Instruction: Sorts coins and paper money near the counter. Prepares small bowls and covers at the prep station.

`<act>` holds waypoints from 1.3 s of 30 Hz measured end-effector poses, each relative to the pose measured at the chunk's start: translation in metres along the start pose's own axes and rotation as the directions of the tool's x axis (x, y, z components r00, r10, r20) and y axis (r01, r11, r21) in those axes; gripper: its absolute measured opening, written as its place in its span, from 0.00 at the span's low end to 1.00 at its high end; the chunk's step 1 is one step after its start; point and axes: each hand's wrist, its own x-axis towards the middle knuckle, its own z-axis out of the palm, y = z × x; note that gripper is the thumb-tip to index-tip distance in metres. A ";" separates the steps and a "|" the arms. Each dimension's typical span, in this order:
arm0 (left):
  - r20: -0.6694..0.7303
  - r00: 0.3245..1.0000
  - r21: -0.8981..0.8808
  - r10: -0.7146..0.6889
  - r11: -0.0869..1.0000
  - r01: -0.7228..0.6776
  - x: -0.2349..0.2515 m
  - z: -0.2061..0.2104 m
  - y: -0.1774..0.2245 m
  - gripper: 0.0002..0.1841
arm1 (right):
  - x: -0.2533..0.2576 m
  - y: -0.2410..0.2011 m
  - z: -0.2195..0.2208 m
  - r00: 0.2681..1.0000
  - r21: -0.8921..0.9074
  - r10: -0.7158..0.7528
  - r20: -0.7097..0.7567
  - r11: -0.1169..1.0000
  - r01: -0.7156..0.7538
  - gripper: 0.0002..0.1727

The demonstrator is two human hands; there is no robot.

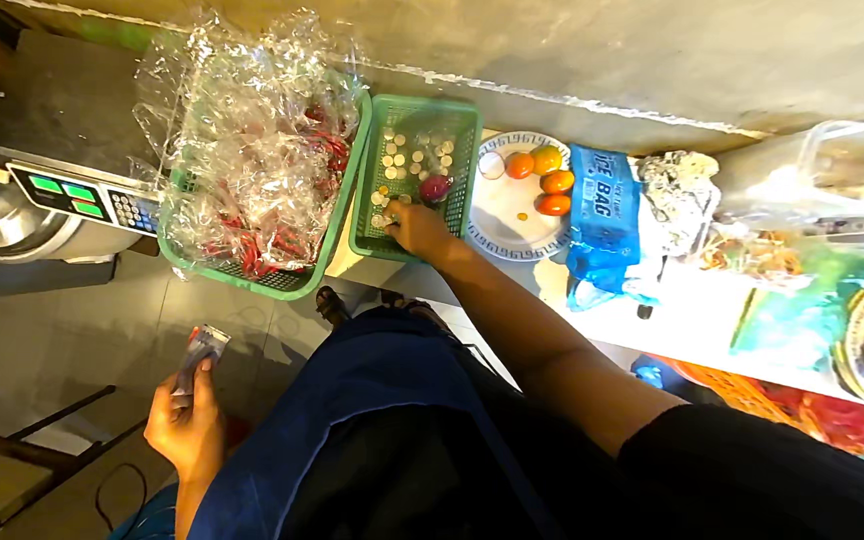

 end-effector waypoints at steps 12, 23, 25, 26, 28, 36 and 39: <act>0.064 0.997 -0.279 -0.043 0.958 0.059 0.038 0.022 -0.002 0.14 | -0.055 0.013 -0.024 0.998 0.770 0.059 0.007 0.636 -0.043 0.14; 0.273 0.962 -0.532 0.006 0.834 0.145 0.094 0.072 0.028 0.10 | -0.128 0.018 -0.039 0.960 0.975 0.278 -0.033 -0.204 0.093 0.14; 0.289 0.957 -0.552 0.023 0.821 0.147 0.101 0.080 0.035 0.10 | -0.138 0.018 -0.037 0.928 0.949 0.373 -0.014 -0.288 0.129 0.11; 0.298 0.954 -0.557 0.025 0.817 0.153 0.103 0.084 0.039 0.10 | -0.143 0.019 -0.036 0.917 0.938 0.399 -0.008 -0.315 0.145 0.10; 0.328 0.945 -0.558 0.006 0.808 0.188 0.108 0.089 0.048 0.10 | -0.151 0.022 -0.032 0.905 0.931 0.426 -0.005 -0.329 0.160 0.09; 0.317 0.946 -0.568 -0.073 0.784 0.250 0.111 0.090 0.061 0.13 | -0.144 0.008 -0.030 0.906 0.955 0.423 0.036 -0.281 0.093 0.08; 0.279 0.957 -0.554 -0.076 0.802 0.225 0.101 0.086 0.052 0.15 | -0.132 0.007 -0.037 0.943 0.948 0.330 0.034 -0.309 0.074 0.20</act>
